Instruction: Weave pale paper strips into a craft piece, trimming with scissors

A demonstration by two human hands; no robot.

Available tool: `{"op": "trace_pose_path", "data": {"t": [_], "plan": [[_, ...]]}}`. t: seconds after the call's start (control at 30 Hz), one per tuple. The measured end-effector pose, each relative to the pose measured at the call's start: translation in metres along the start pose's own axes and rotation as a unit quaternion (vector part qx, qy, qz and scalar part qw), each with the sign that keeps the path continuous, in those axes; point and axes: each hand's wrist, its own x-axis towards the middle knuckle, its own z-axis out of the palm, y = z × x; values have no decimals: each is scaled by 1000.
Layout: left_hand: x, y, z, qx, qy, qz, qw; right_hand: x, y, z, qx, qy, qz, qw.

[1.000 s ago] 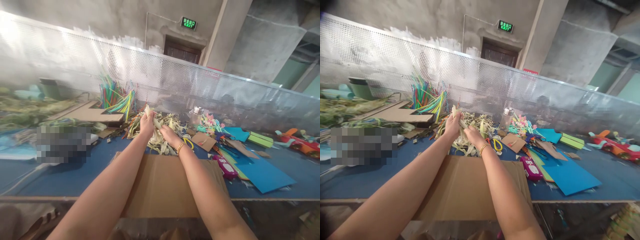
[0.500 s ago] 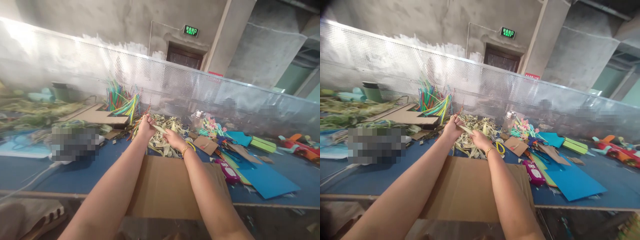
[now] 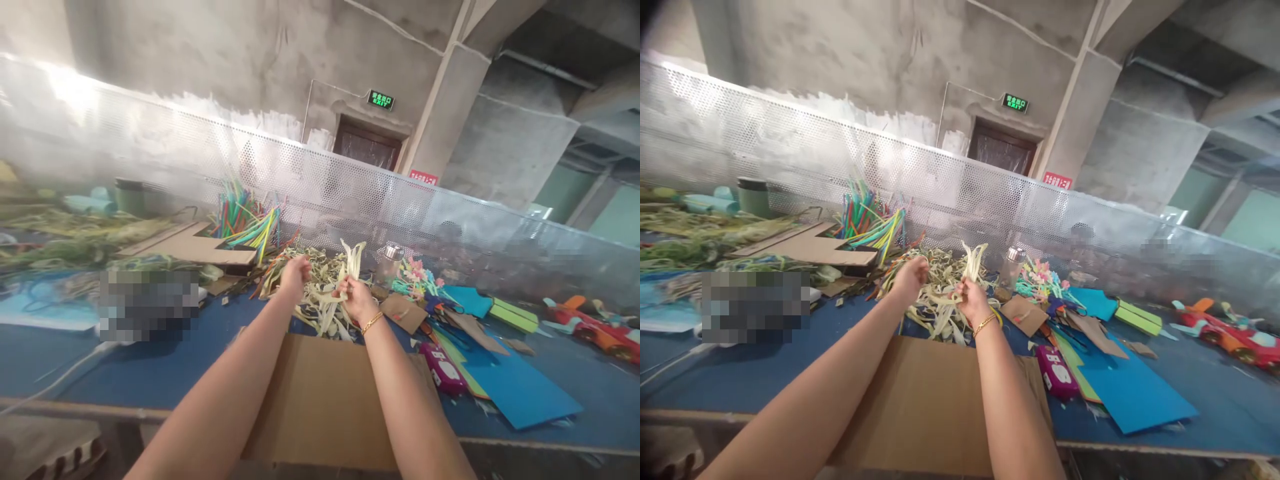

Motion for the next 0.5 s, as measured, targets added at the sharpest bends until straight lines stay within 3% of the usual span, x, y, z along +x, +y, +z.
{"op": "trace_pose_path", "data": {"t": [0.07,0.17,0.3,0.43,0.5], "plan": [[-13,-15,11,105,-108,-38,988,-2,2,6,9,-9,-19,1000],[-25,-29,19,182,-265,-58,945,-6,8,16,-52,-40,-49,997],[-26,-29,13,197,-277,-78,937,-6,17,25,-195,-76,-37,977],[-21,-27,9,138,-259,-105,950,-6,19,24,-162,-108,5,981],[-17,-25,11,73,-209,-103,970,-7,18,23,-151,-117,9,982]]}}
